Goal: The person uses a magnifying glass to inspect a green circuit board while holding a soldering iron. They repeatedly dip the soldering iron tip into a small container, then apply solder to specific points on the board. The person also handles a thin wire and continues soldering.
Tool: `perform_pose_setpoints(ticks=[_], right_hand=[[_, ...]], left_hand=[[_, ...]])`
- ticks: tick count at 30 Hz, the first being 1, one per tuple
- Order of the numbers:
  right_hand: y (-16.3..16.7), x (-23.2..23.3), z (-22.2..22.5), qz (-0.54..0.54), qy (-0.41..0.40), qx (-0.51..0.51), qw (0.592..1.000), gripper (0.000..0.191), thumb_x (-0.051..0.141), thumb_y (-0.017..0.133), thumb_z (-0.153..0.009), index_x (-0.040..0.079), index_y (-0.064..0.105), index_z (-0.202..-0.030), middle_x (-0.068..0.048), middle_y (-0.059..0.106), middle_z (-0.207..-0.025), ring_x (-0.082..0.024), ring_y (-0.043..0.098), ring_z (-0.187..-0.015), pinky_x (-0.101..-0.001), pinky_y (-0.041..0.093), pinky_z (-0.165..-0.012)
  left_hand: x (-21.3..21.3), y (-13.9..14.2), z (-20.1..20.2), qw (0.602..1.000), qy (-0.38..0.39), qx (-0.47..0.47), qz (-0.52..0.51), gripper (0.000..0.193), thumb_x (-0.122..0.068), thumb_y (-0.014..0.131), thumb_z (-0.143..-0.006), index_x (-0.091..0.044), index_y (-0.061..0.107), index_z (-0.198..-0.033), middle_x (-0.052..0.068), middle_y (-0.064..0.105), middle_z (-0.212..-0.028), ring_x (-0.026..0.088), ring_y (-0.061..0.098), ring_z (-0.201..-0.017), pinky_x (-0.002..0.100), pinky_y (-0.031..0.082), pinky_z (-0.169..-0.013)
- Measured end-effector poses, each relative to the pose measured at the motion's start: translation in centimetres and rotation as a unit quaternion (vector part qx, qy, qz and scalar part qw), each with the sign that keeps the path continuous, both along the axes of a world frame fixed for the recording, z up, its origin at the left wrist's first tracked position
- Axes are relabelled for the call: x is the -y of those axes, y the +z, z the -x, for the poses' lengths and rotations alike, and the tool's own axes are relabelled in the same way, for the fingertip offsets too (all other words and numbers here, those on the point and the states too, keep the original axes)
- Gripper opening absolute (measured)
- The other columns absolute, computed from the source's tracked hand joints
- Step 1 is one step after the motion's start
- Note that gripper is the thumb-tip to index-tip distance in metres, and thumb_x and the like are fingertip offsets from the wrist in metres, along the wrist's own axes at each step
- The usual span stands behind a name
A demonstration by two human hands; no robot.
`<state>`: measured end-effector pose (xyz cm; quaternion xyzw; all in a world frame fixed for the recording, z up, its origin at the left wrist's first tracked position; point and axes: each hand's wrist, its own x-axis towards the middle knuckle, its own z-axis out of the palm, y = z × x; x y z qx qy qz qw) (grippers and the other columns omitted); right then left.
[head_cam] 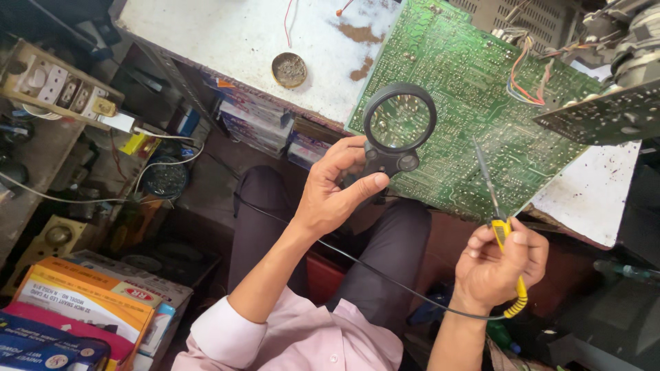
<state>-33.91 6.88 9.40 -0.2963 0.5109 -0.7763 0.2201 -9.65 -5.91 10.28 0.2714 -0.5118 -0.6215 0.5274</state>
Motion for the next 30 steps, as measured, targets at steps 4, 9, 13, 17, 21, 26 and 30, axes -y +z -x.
perform_pose_setpoints(ticks=[4,9,13,17,21,26,30], right_hand=[[-0.7,-0.8,2.6,0.029,0.023,0.095,0.995,0.019,0.022,0.063,-0.107,0.003,0.061,-0.111,-0.014,0.061,-0.074,-0.019,0.050,-0.055,-0.0269,0.042,-0.052],[-2.1,-3.9,8.9,0.115,0.045,0.286,0.950,0.022,0.026,0.066,-0.103,0.004,0.063,-0.105,-0.008,0.057,-0.073,-0.016,0.050,-0.061,-0.0262,0.042,-0.055],[-3.5,-6.8,12.5,0.161,0.017,0.350,0.923,0.024,0.026,0.065,-0.105,0.003,0.064,-0.107,-0.007,0.059,-0.081,-0.014,0.052,-0.069,-0.0244,0.044,-0.060],[-4.9,-6.5,14.4,0.238,0.013,0.347,0.907,0.024,0.025,0.066,-0.103,0.002,0.066,-0.113,-0.007,0.062,-0.085,-0.013,0.054,-0.071,-0.0219,0.045,-0.061],[-5.3,-5.7,15.0,0.170,-0.068,0.380,0.907,0.023,0.024,0.068,-0.100,0.004,0.068,-0.113,-0.007,0.066,-0.087,-0.011,0.055,-0.070,-0.0202,0.046,-0.060],[-5.1,-6.5,15.1,0.167,-0.070,0.340,0.923,0.022,0.022,0.069,-0.100,0.003,0.068,-0.110,-0.007,0.066,-0.085,-0.011,0.053,-0.069,-0.0208,0.045,-0.059],[-4.2,-7.7,15.1,0.213,-0.022,0.369,0.905,0.023,0.022,0.066,-0.107,0.002,0.063,-0.099,-0.009,0.063,-0.082,-0.011,0.050,-0.066,-0.0209,0.042,-0.056]], left_hand=[[-0.2,0.1,-0.3,0.998,0.026,0.041,0.030,0.030,-0.011,0.078,-0.094,0.001,0.071,-0.120,0.009,0.066,-0.132,0.014,0.063,-0.122,0.030,0.050,-0.106],[-1.3,-1.1,-0.7,0.996,-0.022,0.036,-0.075,0.028,-0.003,0.073,-0.093,0.003,0.068,-0.121,0.005,0.073,-0.112,0.013,0.070,-0.102,0.030,0.057,-0.095],[-2.7,-2.9,-2.0,0.988,-0.033,0.062,-0.140,0.027,0.001,0.068,-0.095,0.005,0.066,-0.121,0.006,0.073,-0.104,0.013,0.070,-0.089,0.032,0.062,-0.085],[-3.8,-4.9,-4.0,0.990,-0.015,0.080,-0.113,0.023,0.004,0.066,-0.103,0.009,0.065,-0.126,0.010,0.071,-0.105,0.015,0.069,-0.088,0.032,0.060,-0.085],[-5.0,-5.9,-5.7,0.992,0.005,0.078,-0.100,0.015,0.004,0.065,-0.110,0.013,0.064,-0.122,0.016,0.071,-0.109,0.018,0.070,-0.087,0.033,0.061,-0.085],[-5.6,-5.6,-6.1,0.988,0.030,0.112,-0.104,0.012,0.005,0.063,-0.113,0.015,0.064,-0.119,0.020,0.070,-0.106,0.021,0.071,-0.087,0.036,0.062,-0.081],[-6.1,-5.7,-5.0,0.988,0.016,0.096,-0.117,0.013,0.001,0.063,-0.114,0.014,0.065,-0.118,0.021,0.071,-0.107,0.019,0.070,-0.083,0.036,0.062,-0.074]])
